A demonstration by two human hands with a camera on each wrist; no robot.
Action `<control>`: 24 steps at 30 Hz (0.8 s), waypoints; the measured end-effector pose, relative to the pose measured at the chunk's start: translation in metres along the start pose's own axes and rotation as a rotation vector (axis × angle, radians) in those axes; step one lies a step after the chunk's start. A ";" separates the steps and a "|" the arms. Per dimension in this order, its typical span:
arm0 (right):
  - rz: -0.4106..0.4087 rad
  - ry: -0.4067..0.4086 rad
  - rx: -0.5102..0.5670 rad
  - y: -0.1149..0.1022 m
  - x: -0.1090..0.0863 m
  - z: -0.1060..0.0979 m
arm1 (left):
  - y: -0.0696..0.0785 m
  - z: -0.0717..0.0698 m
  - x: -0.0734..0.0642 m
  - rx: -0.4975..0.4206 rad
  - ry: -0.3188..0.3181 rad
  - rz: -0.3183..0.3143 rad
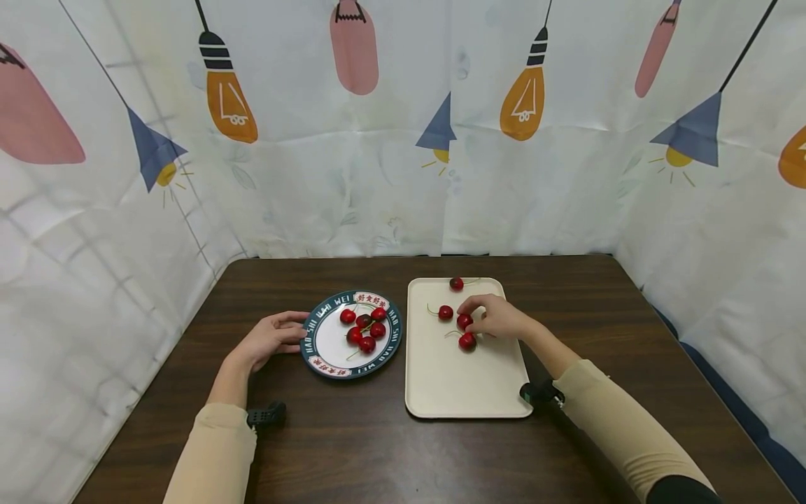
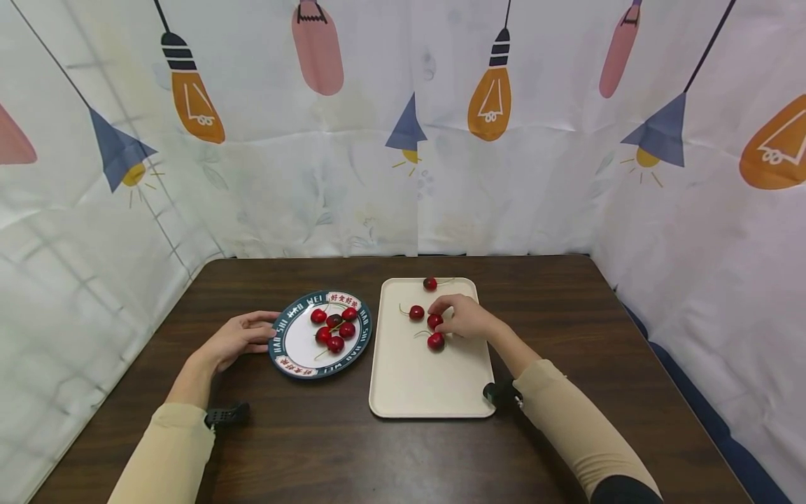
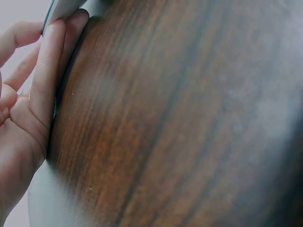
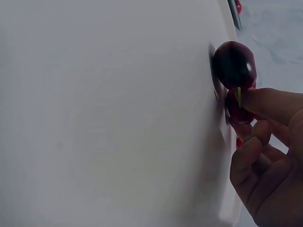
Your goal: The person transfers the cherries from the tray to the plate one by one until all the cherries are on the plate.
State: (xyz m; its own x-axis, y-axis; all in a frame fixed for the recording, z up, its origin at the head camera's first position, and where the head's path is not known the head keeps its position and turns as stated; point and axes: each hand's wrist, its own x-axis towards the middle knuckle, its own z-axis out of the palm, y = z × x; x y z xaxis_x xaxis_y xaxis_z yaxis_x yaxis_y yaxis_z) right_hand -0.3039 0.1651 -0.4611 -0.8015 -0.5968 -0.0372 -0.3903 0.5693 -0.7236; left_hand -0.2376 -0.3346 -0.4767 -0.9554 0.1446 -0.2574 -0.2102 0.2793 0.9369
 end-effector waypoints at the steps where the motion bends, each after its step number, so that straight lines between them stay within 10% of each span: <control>1: 0.002 0.002 0.002 0.000 0.000 0.000 | 0.000 0.000 0.000 0.001 0.000 0.001; 24: 0.069 0.027 0.032 -0.003 0.001 0.004 | -0.001 0.000 0.001 -0.005 0.003 -0.003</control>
State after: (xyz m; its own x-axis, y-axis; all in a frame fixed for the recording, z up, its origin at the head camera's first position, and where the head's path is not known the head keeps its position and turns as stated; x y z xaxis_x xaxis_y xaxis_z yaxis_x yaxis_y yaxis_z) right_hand -0.3019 0.1606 -0.4620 -0.8383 -0.5409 -0.0691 -0.3195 0.5899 -0.7416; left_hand -0.2379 -0.3344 -0.4779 -0.9556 0.1406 -0.2590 -0.2136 0.2752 0.9373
